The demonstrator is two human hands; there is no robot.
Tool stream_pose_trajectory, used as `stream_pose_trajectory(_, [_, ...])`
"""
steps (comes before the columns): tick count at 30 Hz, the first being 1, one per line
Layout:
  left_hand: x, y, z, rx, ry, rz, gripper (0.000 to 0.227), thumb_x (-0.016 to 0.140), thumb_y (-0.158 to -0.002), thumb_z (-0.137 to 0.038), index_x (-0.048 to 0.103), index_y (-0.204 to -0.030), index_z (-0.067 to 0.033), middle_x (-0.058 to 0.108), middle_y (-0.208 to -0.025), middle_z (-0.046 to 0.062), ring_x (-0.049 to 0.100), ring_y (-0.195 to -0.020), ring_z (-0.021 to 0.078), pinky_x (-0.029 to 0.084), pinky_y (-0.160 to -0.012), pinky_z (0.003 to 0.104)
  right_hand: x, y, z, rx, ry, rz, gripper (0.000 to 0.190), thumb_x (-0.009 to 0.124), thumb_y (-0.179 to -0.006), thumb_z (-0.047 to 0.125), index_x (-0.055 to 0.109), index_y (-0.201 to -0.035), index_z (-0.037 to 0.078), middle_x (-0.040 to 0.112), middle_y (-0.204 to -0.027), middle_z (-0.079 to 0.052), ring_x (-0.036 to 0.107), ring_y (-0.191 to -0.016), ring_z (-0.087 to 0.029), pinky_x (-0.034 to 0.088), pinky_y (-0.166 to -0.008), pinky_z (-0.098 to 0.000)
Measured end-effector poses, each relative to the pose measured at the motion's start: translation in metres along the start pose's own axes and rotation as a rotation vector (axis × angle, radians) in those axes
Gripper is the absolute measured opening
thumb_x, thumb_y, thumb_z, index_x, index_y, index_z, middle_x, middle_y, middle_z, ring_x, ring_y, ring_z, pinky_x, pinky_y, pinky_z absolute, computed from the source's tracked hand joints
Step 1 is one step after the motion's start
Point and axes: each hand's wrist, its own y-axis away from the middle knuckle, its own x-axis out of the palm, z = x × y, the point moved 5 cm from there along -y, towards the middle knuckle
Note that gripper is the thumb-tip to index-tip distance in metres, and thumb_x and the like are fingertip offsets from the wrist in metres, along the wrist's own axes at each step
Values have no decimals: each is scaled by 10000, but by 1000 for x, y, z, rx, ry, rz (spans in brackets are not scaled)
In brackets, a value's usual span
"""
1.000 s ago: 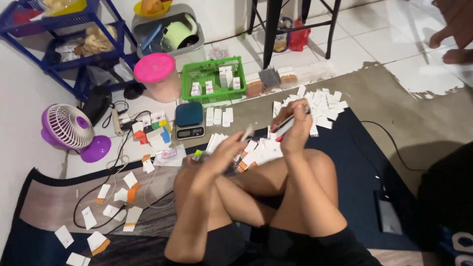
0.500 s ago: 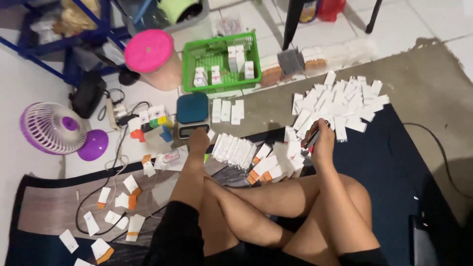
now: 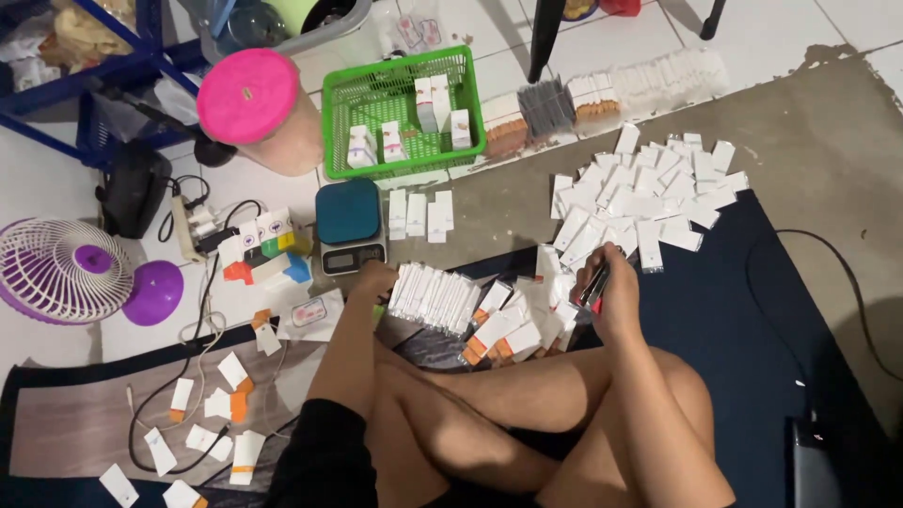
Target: The person places small white boxes into clear plastic sleeves by hand, and then stacks the sleeved boxes together on the floor.
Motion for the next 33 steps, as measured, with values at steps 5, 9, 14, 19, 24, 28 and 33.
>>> stream_pose_trajectory(5, [2,12,-55,164,-329,-213,337,689,-963,-181,866,-1167,21,819,-913,237,851,-804,419,664,-684,559,-5,-9,-13,57,10,-15,417,555,-1231,340,566,-941,42,433,-587,-137,560,-392,-338,462,-350,-443])
stream_pose_trajectory(9, [15,21,-125,429,-285,-406,386,645,-1017,-231,721,-649,-143,587,-503,79,564,-442,220,538,-565,408,-3,-9,-13,79,72,-27,390,582,-1199,333,588,-932,49,484,-560,-146,585,-354,-335,450,-305,-421])
stream_pose_trajectory(14, [31,41,-184,250,-332,-351,425,867,-938,-339,821,-1182,6,790,-1087,209,838,-1107,426,688,-945,581,-14,-25,-37,106,125,-35,394,618,-1181,362,597,-950,43,499,-571,-158,604,-366,-350,456,-318,-425])
stream_pose_trajectory(19, [49,10,-177,196,-326,-349,185,829,-936,-36,829,-1100,50,812,-1005,222,851,-1045,433,699,-919,576,-4,-22,-28,126,110,-45,390,615,-1182,347,599,-941,40,479,-565,-150,583,-364,-333,460,-329,-408])
stream_pose_trajectory(24, [36,-25,-136,193,-22,-429,583,798,-931,-202,766,-1463,34,808,-1350,295,770,-1305,488,631,-1085,675,-11,-30,-32,62,267,20,407,640,-1155,359,637,-881,57,604,-574,-213,697,-440,-375,545,-381,-446])
stream_pose_trajectory(28, [47,15,-122,352,623,-170,433,909,-913,-214,816,-1243,50,784,-1080,246,745,-1000,298,641,-841,520,20,-6,-26,186,147,64,308,686,-1090,337,664,-964,57,668,-746,-218,759,-620,-352,603,-488,-421])
stream_pose_trajectory(33, [1,294,-243,665,356,-73,504,882,-889,5,848,-1383,-84,728,-1243,319,807,-1142,445,668,-1049,553,57,25,-18,101,295,243,238,725,-1072,171,753,-1237,2,538,-588,-136,552,-404,-269,407,-380,-337])
